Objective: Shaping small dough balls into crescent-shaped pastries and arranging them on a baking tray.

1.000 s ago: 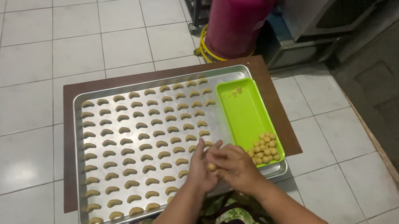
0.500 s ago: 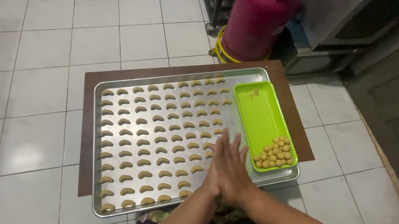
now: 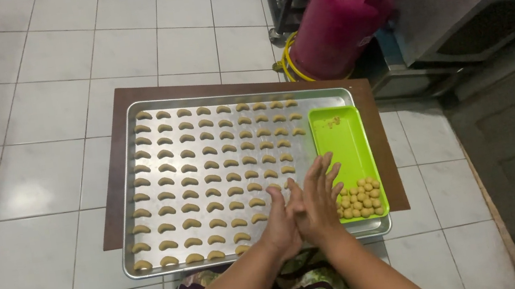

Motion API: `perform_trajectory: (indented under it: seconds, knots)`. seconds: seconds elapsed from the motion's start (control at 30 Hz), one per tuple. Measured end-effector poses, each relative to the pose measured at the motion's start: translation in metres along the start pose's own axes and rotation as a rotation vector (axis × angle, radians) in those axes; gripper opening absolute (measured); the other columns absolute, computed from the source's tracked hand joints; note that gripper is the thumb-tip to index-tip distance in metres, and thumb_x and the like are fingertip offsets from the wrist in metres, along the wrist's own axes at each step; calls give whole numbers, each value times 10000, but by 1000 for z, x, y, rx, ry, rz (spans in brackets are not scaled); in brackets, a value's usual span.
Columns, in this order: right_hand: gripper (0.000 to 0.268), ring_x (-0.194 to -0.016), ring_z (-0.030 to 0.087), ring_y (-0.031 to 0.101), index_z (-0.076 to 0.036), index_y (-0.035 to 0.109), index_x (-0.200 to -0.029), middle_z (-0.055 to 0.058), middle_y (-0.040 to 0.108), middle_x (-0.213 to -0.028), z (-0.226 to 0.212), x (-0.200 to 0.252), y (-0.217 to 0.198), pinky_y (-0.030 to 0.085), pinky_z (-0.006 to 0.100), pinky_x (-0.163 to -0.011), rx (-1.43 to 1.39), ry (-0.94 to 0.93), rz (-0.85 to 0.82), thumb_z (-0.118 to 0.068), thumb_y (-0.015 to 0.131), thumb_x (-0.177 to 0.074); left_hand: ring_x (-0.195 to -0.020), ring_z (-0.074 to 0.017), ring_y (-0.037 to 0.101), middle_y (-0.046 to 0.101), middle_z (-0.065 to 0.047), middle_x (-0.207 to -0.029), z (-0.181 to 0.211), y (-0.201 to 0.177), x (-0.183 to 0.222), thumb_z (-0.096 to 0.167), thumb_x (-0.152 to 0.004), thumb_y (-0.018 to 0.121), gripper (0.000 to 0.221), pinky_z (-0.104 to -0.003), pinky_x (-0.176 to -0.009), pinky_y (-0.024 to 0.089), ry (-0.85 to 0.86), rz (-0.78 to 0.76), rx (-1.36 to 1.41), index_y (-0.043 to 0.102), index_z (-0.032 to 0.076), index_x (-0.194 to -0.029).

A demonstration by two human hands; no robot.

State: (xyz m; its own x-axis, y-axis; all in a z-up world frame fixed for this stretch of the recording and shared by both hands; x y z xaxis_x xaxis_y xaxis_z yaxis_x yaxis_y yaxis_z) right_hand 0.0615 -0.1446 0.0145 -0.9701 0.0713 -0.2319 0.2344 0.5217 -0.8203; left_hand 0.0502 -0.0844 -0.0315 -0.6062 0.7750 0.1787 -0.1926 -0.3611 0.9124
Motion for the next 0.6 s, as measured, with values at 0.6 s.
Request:
perform_trajectory:
  seconds: [0.6]
  knots:
    - [1183,-1471,612,-203,87,159,-1572,347,-177,-1641,-17,1,5,-106,795,-1073,-11,33,-124,-822,-62,-849,-1544,-356,279,251,-63,-1709,43,61,9,832,-749,-190,1097,-528,-1265,175,151,-133,-115,243,319,-1617]
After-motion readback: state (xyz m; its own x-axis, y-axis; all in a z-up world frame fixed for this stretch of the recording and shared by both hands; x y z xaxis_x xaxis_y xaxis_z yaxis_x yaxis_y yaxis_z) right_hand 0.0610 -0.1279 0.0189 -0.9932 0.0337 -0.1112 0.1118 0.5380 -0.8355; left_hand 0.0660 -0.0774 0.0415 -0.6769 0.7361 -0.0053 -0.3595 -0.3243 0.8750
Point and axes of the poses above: each hand's wrist, its own x-axis away from the middle knuckle, its own y-axis out of the palm, z = x × y, the point moved 7 cm from there along -x, towards the middle knuckle
